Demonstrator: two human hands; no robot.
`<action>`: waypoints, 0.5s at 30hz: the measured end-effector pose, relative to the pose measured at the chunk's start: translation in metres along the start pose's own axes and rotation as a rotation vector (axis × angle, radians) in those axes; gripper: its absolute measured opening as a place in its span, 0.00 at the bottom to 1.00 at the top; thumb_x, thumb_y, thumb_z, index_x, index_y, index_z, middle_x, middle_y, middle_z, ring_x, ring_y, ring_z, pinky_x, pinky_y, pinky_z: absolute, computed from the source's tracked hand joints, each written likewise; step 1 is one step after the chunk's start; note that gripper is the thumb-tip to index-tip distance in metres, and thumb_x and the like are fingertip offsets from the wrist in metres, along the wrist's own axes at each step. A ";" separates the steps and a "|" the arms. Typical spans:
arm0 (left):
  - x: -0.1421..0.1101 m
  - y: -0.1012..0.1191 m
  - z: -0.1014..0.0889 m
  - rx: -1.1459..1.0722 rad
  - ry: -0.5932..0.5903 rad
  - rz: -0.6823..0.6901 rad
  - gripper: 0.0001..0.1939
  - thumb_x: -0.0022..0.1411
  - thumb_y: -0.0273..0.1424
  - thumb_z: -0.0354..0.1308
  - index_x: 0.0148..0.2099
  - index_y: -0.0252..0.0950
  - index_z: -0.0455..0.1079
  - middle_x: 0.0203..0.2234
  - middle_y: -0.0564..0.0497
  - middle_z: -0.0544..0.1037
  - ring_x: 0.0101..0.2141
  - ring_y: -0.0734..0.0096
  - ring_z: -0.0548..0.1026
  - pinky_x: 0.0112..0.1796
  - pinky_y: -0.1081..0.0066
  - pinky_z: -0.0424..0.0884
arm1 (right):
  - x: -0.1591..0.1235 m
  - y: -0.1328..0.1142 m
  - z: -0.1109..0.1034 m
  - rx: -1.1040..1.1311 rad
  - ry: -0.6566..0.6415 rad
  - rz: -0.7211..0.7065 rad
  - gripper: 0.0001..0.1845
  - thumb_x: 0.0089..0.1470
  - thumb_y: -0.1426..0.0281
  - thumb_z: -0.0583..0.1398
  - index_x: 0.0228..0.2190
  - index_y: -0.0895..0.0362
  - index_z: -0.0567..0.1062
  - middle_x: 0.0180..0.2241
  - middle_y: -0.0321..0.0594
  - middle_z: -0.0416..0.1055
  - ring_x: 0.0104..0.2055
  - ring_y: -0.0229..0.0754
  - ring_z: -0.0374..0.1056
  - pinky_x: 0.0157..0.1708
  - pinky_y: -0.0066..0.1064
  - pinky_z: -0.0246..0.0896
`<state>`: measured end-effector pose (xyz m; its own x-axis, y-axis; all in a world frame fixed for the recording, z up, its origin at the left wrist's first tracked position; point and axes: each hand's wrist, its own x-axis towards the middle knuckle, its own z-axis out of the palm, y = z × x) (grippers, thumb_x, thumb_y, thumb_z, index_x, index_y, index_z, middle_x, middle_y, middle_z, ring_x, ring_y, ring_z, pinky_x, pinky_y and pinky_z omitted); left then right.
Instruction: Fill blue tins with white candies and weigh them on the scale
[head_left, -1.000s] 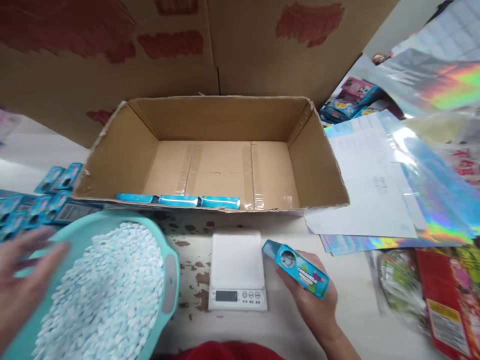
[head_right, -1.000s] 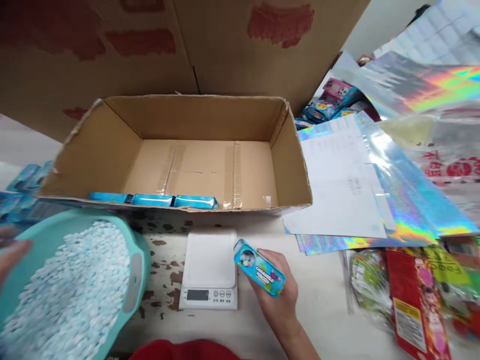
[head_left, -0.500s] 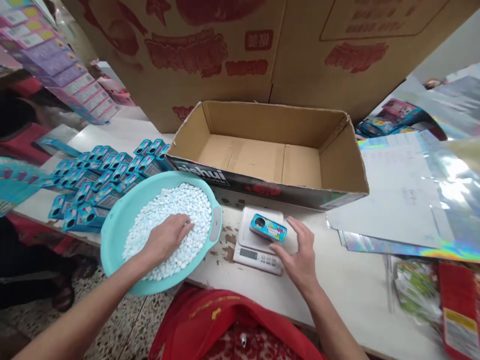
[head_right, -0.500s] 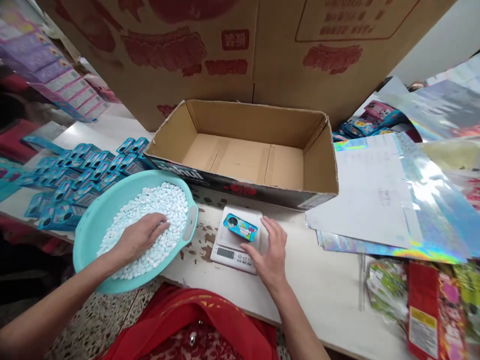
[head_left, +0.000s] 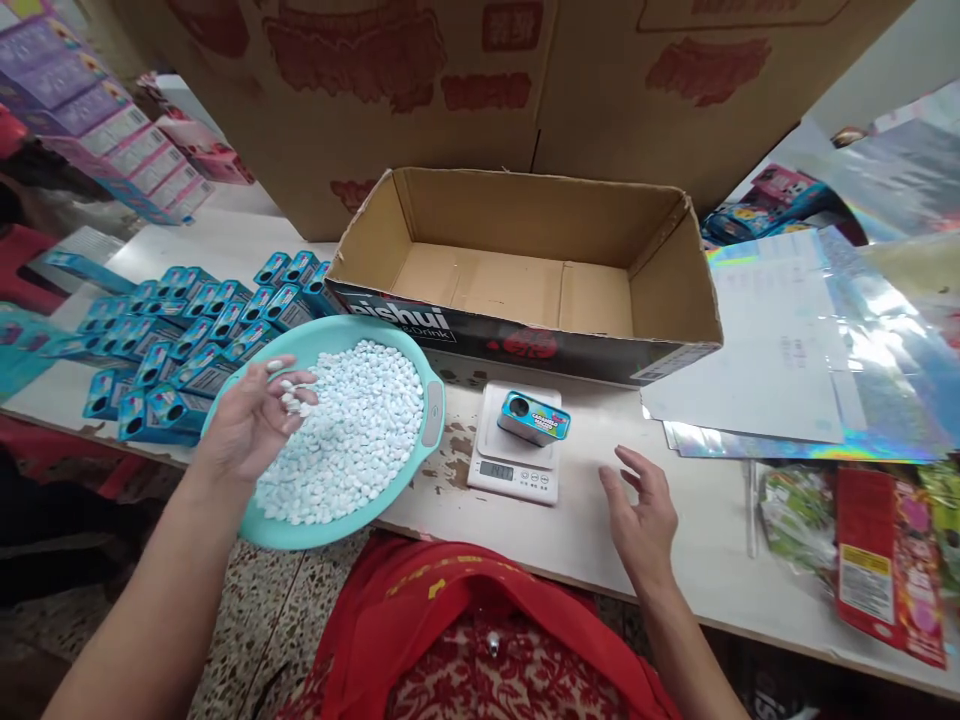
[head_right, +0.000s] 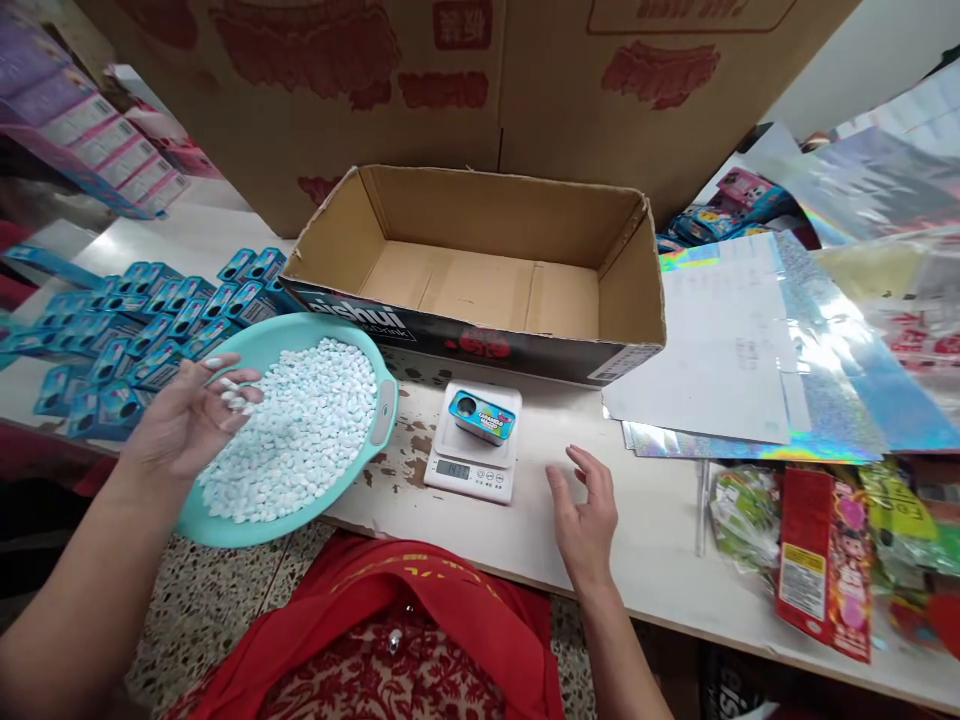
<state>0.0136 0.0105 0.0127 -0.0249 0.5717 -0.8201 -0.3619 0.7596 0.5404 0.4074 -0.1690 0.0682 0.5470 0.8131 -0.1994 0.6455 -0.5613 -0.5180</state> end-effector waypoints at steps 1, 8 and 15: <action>0.002 0.001 0.000 -0.027 0.035 -0.041 0.14 0.63 0.41 0.55 0.40 0.34 0.70 0.29 0.46 0.75 0.24 0.73 0.71 0.16 0.82 0.62 | 0.001 0.000 0.003 0.005 -0.008 -0.009 0.20 0.56 0.55 0.59 0.44 0.57 0.73 0.44 0.46 0.70 0.48 0.48 0.66 0.43 0.42 0.67; 0.016 0.000 0.009 -0.101 0.036 -0.146 0.13 0.67 0.26 0.45 0.32 0.32 0.66 0.25 0.50 0.70 0.22 0.80 0.70 0.14 0.86 0.57 | 0.002 -0.002 0.014 0.029 -0.029 -0.030 0.20 0.56 0.56 0.60 0.44 0.57 0.74 0.45 0.45 0.69 0.48 0.47 0.66 0.44 0.41 0.67; 0.025 -0.022 0.013 0.224 -0.163 -0.343 0.07 0.54 0.29 0.60 0.31 0.30 0.68 0.22 0.52 0.68 0.15 0.84 0.59 0.13 0.83 0.49 | -0.002 0.006 0.011 0.049 -0.011 0.080 0.21 0.54 0.54 0.61 0.42 0.56 0.74 0.45 0.45 0.70 0.48 0.48 0.66 0.44 0.43 0.67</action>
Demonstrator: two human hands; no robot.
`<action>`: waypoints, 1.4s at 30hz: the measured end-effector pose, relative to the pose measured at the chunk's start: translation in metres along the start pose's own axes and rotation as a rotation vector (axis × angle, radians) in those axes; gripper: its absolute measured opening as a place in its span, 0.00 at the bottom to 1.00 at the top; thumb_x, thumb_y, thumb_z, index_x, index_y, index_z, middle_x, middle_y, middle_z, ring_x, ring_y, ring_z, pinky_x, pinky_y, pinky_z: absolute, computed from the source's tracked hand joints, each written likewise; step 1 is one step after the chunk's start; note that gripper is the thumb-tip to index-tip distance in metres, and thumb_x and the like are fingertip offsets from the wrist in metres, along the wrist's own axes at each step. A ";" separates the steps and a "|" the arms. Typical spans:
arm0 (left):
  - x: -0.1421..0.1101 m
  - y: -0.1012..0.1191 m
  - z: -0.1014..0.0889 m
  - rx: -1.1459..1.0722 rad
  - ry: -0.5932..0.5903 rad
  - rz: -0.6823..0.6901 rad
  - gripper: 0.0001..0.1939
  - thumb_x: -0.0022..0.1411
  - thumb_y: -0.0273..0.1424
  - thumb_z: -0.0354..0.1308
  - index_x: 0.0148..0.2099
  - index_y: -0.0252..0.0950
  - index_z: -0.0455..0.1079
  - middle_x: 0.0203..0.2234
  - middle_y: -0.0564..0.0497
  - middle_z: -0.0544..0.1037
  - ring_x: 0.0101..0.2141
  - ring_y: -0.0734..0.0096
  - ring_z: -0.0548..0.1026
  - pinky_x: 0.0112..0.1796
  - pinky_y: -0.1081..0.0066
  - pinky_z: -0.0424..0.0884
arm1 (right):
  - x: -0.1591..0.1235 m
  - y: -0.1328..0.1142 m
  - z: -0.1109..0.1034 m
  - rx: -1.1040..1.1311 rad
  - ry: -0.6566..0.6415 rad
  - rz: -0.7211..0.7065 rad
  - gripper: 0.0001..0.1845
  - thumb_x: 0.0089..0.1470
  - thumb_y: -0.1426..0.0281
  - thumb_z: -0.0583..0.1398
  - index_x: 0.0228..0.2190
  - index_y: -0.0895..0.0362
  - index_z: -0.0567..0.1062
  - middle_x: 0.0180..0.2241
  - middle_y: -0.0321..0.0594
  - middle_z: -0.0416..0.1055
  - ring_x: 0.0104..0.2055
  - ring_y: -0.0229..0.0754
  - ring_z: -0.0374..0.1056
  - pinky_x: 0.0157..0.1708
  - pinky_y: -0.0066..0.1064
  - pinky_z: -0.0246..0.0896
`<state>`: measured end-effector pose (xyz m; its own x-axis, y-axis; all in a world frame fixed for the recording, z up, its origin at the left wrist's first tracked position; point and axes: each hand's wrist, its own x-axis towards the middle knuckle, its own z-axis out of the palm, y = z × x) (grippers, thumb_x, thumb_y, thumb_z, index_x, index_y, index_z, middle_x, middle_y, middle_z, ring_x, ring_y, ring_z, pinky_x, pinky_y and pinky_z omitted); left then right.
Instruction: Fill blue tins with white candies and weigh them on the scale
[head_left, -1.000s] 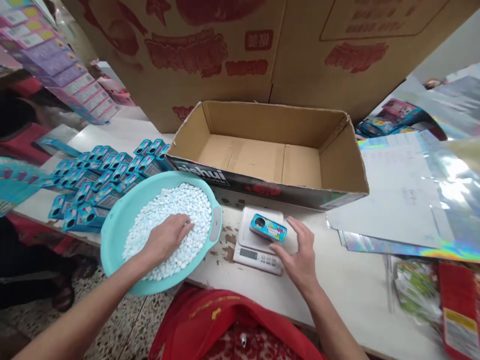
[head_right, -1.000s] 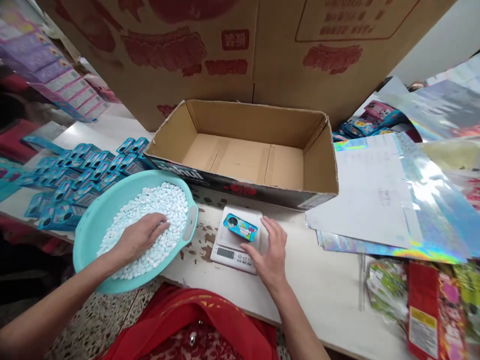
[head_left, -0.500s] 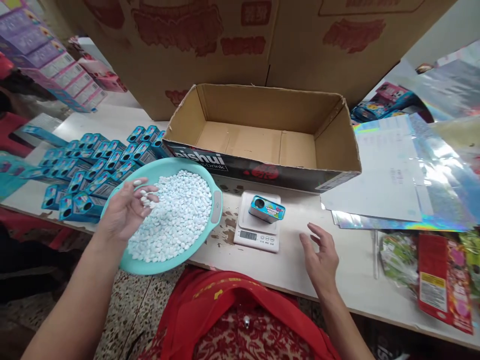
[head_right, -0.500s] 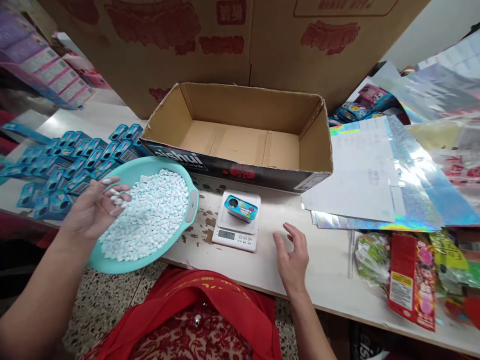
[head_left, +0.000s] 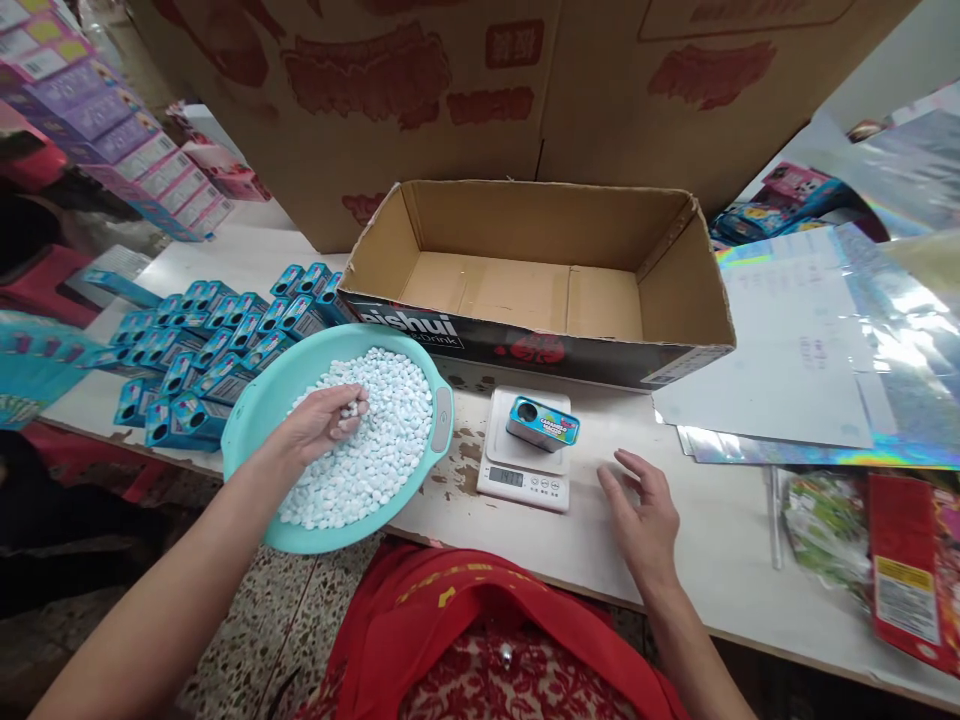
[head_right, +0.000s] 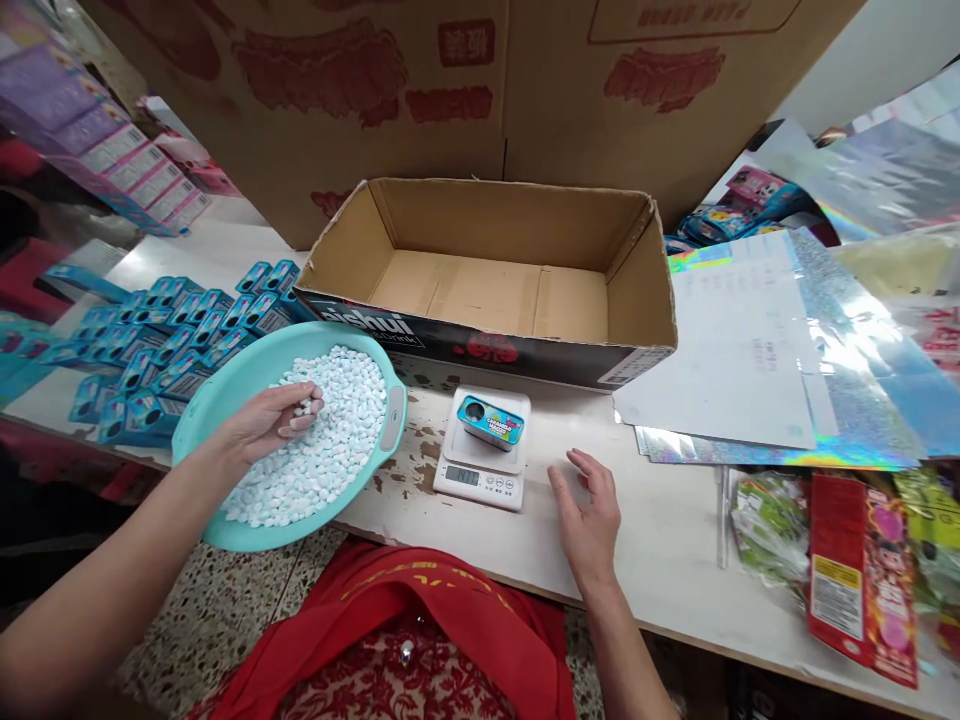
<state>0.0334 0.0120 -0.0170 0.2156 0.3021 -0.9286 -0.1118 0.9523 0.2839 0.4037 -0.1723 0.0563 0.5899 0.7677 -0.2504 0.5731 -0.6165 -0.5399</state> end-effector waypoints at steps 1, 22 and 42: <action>0.000 0.001 0.004 0.082 -0.032 0.027 0.09 0.52 0.31 0.62 0.31 0.30 0.68 0.23 0.51 0.69 0.15 0.85 0.58 0.14 0.83 0.47 | 0.000 0.003 0.001 -0.004 0.011 -0.008 0.21 0.54 0.54 0.60 0.42 0.56 0.74 0.45 0.45 0.70 0.48 0.48 0.66 0.44 0.42 0.66; -0.013 0.033 0.190 1.568 -0.557 0.743 0.09 0.60 0.24 0.46 0.35 0.36 0.67 0.35 0.49 0.68 0.33 0.69 0.67 0.34 0.69 0.61 | 0.001 0.027 0.017 -0.238 0.126 -0.380 0.13 0.63 0.62 0.55 0.44 0.57 0.71 0.41 0.44 0.71 0.44 0.46 0.66 0.44 0.40 0.66; -0.016 0.036 0.189 1.429 -0.580 0.860 0.11 0.59 0.19 0.49 0.39 0.36 0.68 0.36 0.51 0.74 0.37 0.71 0.70 0.39 0.71 0.64 | 0.002 0.029 0.016 -0.225 0.139 -0.372 0.13 0.63 0.62 0.55 0.42 0.57 0.72 0.40 0.44 0.71 0.44 0.46 0.67 0.44 0.40 0.66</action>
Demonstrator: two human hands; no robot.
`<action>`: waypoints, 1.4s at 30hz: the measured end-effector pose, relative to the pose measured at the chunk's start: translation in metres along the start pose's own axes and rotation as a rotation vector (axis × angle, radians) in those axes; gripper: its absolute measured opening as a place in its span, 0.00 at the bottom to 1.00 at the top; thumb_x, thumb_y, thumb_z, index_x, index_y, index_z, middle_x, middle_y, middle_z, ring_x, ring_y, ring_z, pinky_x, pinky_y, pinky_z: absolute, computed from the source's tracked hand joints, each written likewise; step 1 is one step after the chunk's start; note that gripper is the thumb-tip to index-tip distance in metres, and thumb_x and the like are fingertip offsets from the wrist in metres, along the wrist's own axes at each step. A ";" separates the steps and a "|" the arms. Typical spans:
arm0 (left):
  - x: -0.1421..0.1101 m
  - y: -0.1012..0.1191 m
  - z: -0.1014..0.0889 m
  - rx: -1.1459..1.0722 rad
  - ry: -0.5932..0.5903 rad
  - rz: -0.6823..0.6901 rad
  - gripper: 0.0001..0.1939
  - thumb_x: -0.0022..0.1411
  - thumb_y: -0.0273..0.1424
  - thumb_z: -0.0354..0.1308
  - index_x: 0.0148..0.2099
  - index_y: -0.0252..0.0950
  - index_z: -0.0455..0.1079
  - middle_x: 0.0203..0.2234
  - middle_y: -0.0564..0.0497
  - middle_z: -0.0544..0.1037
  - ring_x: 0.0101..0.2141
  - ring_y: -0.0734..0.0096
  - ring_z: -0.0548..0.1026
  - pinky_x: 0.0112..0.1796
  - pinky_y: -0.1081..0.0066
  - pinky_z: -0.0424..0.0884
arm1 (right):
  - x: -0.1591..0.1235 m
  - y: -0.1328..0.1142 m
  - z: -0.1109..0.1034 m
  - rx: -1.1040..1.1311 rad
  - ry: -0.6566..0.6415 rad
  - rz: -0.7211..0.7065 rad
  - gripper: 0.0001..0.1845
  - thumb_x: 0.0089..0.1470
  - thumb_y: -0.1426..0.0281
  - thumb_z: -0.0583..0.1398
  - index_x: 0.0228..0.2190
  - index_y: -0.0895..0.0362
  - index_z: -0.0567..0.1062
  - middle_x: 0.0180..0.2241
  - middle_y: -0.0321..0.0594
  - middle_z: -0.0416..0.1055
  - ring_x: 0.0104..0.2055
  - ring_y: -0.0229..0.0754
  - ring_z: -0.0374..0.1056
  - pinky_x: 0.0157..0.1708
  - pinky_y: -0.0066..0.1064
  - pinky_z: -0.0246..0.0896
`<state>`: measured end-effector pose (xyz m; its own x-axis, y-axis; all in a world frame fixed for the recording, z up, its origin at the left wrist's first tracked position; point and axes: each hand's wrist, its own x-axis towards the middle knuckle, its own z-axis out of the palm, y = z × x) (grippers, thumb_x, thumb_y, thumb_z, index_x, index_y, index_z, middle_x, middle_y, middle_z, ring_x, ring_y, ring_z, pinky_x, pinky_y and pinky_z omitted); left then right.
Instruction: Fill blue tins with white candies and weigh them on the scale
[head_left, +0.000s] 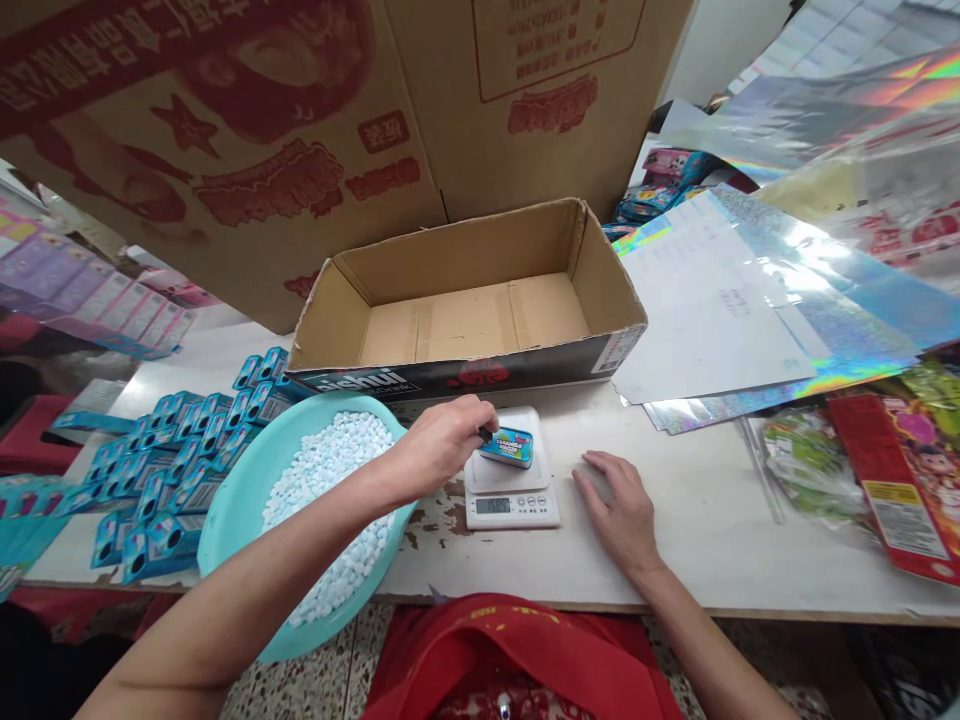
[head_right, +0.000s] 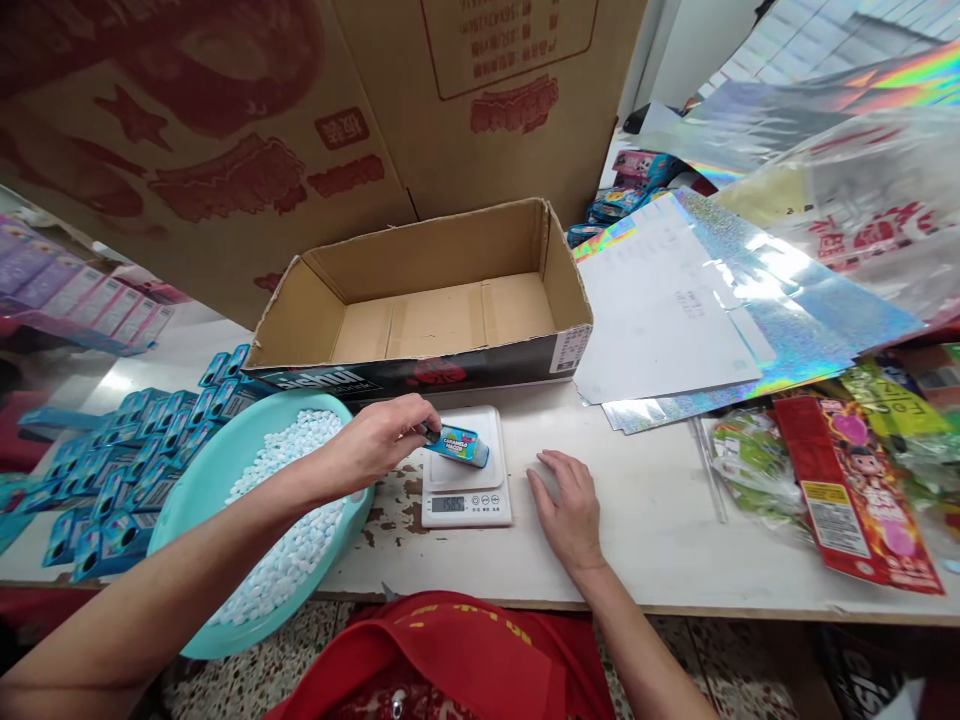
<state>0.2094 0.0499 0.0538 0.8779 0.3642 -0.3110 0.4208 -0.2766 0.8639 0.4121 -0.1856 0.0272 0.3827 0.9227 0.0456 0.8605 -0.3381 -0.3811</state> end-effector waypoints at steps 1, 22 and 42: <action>-0.001 0.000 0.000 -0.009 0.015 0.008 0.10 0.59 0.20 0.49 0.38 0.36 0.69 0.35 0.52 0.74 0.36 0.71 0.70 0.38 0.71 0.65 | 0.000 0.000 0.000 -0.002 0.001 0.004 0.13 0.63 0.62 0.55 0.42 0.57 0.72 0.40 0.44 0.71 0.44 0.46 0.67 0.44 0.40 0.66; -0.164 -0.115 0.027 0.102 -0.060 -0.735 0.17 0.54 0.39 0.46 0.40 0.37 0.70 0.39 0.47 0.77 0.39 0.61 0.73 0.40 0.67 0.64 | -0.002 -0.001 -0.001 -0.054 -0.054 0.028 0.15 0.60 0.61 0.58 0.40 0.59 0.75 0.42 0.47 0.71 0.45 0.48 0.67 0.46 0.42 0.67; -0.169 -0.102 0.019 -0.106 0.121 -0.715 0.07 0.56 0.33 0.52 0.35 0.37 0.69 0.33 0.50 0.76 0.35 0.67 0.72 0.39 0.69 0.64 | -0.003 -0.007 -0.004 -0.066 -0.078 0.114 0.25 0.60 0.50 0.53 0.38 0.58 0.77 0.42 0.48 0.72 0.44 0.52 0.67 0.44 0.45 0.64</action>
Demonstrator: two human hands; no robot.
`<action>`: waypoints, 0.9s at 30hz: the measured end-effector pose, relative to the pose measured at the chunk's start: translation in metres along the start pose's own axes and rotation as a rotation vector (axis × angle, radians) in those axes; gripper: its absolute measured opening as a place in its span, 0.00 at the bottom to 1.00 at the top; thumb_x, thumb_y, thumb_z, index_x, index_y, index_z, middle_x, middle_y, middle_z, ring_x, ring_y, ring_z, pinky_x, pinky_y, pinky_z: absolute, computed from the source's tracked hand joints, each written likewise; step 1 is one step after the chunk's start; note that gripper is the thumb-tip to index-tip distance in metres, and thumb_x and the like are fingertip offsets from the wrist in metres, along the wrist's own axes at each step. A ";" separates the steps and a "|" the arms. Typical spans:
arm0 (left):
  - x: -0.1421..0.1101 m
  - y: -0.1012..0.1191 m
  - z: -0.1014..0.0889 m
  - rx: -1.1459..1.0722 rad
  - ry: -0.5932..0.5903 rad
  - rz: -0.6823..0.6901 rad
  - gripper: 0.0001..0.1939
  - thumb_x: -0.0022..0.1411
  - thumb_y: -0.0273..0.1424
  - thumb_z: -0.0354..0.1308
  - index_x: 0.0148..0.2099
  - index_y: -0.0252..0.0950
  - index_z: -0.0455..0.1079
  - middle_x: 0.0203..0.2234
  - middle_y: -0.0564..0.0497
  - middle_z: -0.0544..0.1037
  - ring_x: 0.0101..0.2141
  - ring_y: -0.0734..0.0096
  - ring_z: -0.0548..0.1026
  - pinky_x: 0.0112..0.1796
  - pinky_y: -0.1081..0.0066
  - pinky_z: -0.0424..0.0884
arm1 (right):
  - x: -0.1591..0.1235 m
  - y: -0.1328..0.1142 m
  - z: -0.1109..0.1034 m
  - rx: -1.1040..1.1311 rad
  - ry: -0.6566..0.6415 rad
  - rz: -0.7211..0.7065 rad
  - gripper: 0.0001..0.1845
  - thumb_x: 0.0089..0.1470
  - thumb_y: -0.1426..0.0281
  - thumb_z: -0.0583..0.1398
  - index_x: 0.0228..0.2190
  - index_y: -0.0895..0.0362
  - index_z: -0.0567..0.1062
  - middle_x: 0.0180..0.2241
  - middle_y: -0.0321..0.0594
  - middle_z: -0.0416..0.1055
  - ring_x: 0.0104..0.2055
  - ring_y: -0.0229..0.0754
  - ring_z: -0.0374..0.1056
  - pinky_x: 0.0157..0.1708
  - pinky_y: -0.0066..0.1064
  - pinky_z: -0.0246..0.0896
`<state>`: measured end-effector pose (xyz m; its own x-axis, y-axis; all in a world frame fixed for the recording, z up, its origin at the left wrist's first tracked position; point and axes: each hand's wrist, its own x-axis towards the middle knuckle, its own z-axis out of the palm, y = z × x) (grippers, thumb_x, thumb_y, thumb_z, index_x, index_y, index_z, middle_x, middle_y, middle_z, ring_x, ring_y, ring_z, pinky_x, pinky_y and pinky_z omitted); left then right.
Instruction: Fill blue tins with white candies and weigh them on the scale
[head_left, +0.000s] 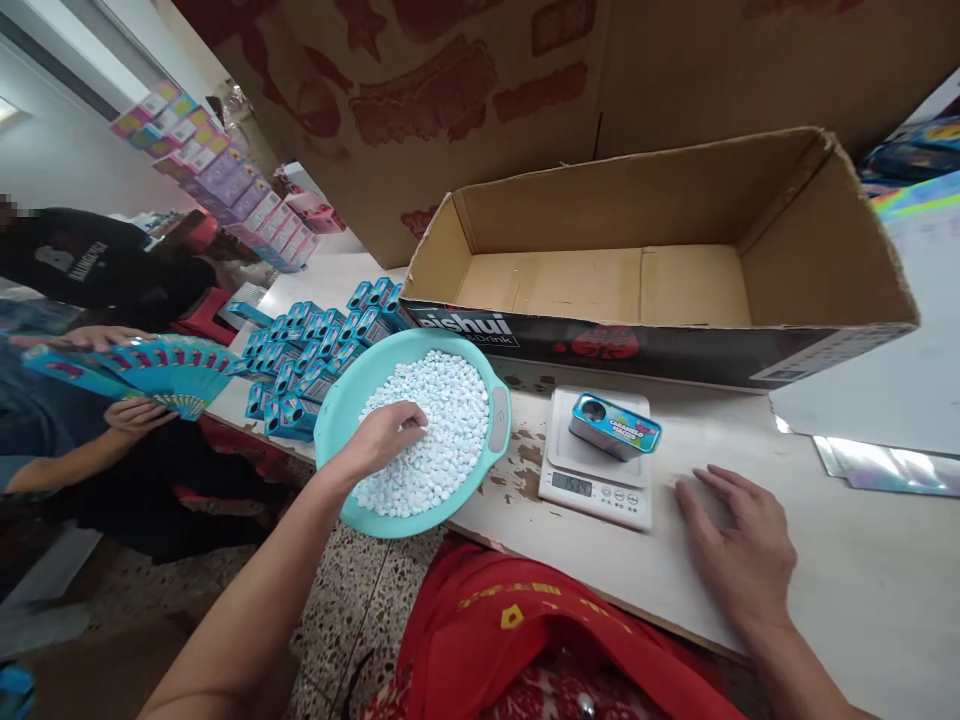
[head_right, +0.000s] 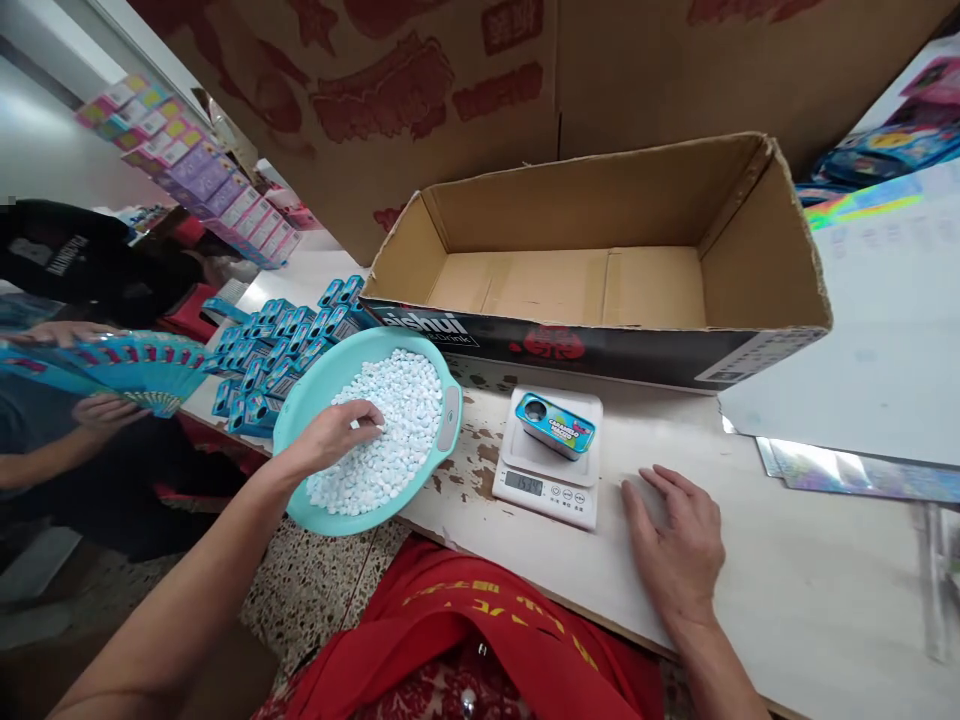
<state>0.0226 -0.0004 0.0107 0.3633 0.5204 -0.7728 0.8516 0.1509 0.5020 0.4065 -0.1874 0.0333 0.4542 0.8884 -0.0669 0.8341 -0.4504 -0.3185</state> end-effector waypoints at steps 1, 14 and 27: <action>-0.002 -0.001 -0.002 -0.029 0.046 0.004 0.08 0.57 0.35 0.53 0.35 0.37 0.69 0.33 0.50 0.76 0.36 0.67 0.72 0.39 0.69 0.64 | 0.000 0.000 0.001 -0.004 0.005 -0.002 0.25 0.60 0.50 0.53 0.38 0.58 0.77 0.42 0.48 0.72 0.44 0.52 0.67 0.44 0.45 0.64; 0.042 0.163 0.025 0.164 0.087 0.725 0.07 0.67 0.29 0.50 0.42 0.35 0.69 0.40 0.47 0.72 0.42 0.66 0.68 0.41 0.66 0.67 | 0.002 0.007 0.003 0.042 0.049 -0.127 0.15 0.61 0.60 0.56 0.38 0.58 0.74 0.40 0.46 0.72 0.43 0.47 0.68 0.43 0.41 0.66; 0.057 0.187 0.057 0.257 -0.242 0.769 0.14 0.62 0.30 0.50 0.50 0.38 0.63 0.45 0.45 0.73 0.43 0.59 0.73 0.29 0.64 0.65 | -0.003 0.018 -0.005 -0.052 -0.215 -0.003 0.21 0.58 0.51 0.51 0.46 0.48 0.72 0.42 0.49 0.70 0.48 0.63 0.66 0.47 0.60 0.62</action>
<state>0.2240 0.0095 0.0388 0.9226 0.2010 -0.3293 0.3834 -0.3825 0.8407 0.4215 -0.1990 0.0323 0.3792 0.8856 -0.2683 0.8529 -0.4469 -0.2698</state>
